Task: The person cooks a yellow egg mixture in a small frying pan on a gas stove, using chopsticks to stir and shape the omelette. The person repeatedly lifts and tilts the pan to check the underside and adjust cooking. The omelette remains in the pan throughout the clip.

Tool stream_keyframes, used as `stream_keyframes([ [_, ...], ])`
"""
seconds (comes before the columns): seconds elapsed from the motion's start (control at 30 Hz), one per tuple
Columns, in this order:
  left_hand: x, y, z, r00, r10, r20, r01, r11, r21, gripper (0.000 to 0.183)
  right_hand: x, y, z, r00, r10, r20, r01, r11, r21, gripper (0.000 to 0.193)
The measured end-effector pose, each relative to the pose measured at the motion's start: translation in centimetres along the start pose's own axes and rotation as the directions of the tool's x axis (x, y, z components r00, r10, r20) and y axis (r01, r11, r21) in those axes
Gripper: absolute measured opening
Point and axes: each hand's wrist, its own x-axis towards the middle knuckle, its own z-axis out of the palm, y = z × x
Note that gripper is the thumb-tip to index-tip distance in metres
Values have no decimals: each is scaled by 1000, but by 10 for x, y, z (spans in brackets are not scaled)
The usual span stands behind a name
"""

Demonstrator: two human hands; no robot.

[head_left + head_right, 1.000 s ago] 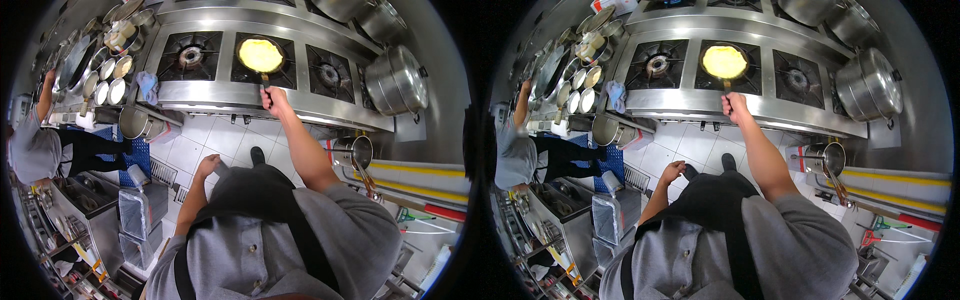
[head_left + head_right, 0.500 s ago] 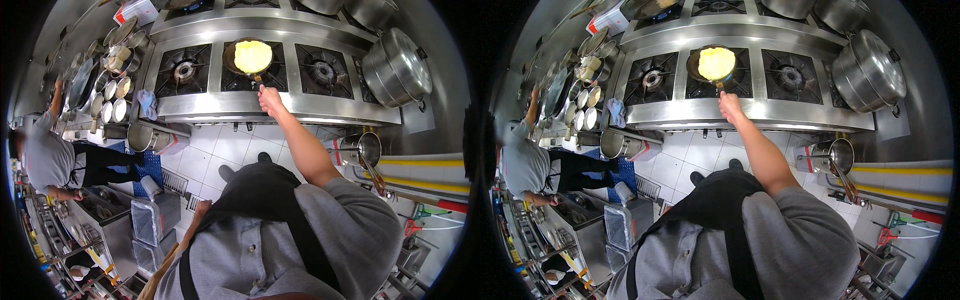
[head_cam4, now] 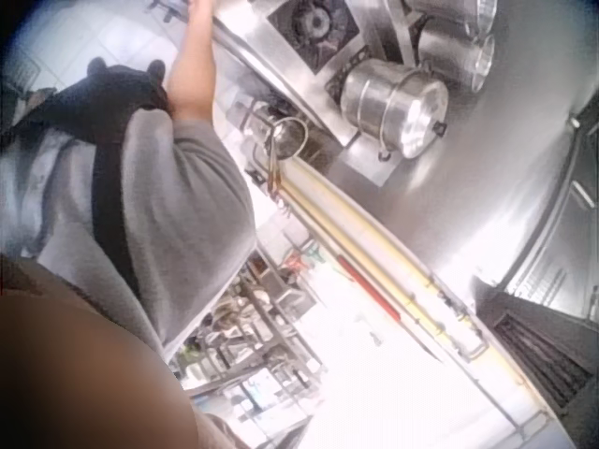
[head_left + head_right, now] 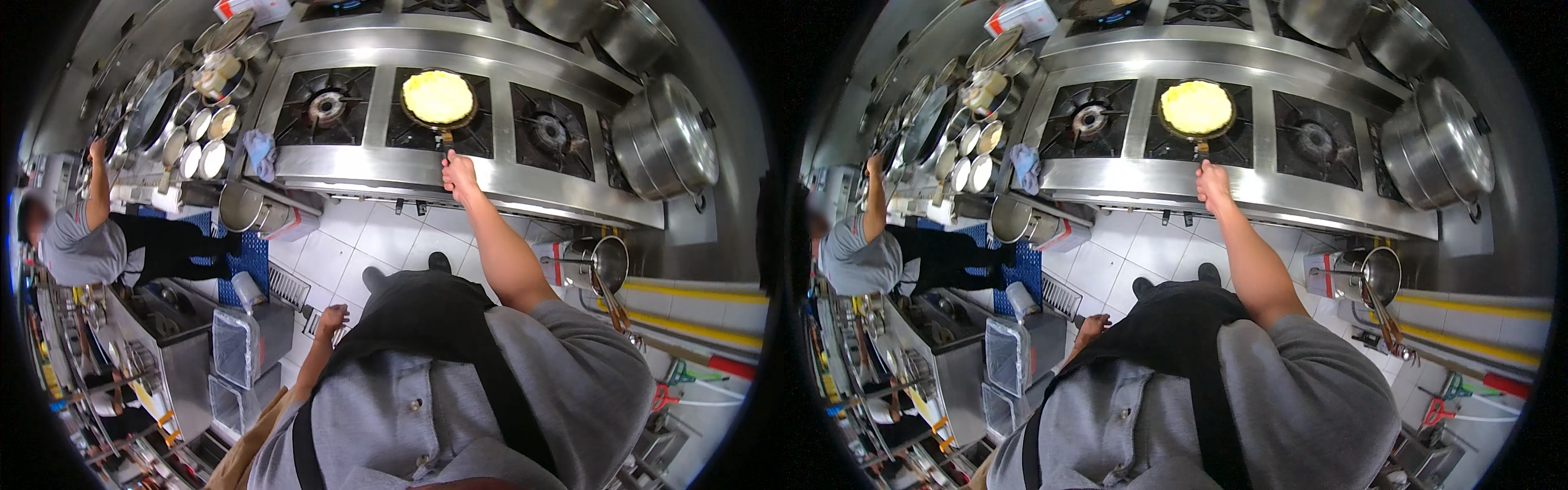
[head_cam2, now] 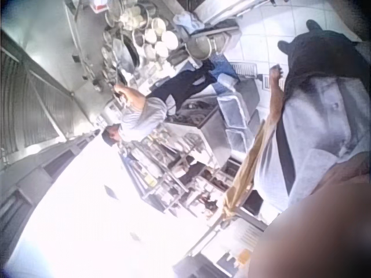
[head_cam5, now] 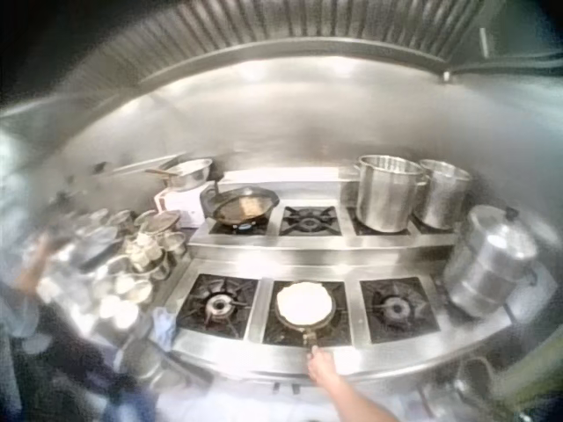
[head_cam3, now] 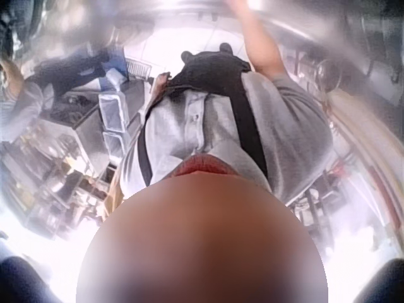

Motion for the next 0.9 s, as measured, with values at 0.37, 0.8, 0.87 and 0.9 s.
stream_keyframes([
  [0.37, -27, -36, 29, 883, 143, -447, -107, 989, 105, 44, 5, 4, 4, 986, 102, 132, -94, 994, -64, 45],
  [0.8, -228, 135, -106, 190, 583, -790, -746, 609, 270, 30, -158, 189, 336, 35, 365, 930, 979, 173, -105, 27],
  [0.87, -253, 163, -129, 105, 719, -687, -571, 609, 550, 38, -231, 267, 413, 49, 752, 658, 999, -40, -29, 38],
  [0.9, -249, 162, -135, 111, 738, -666, -496, 622, 606, 41, -267, 306, 441, -242, 775, 584, 966, 132, 224, 42],
])
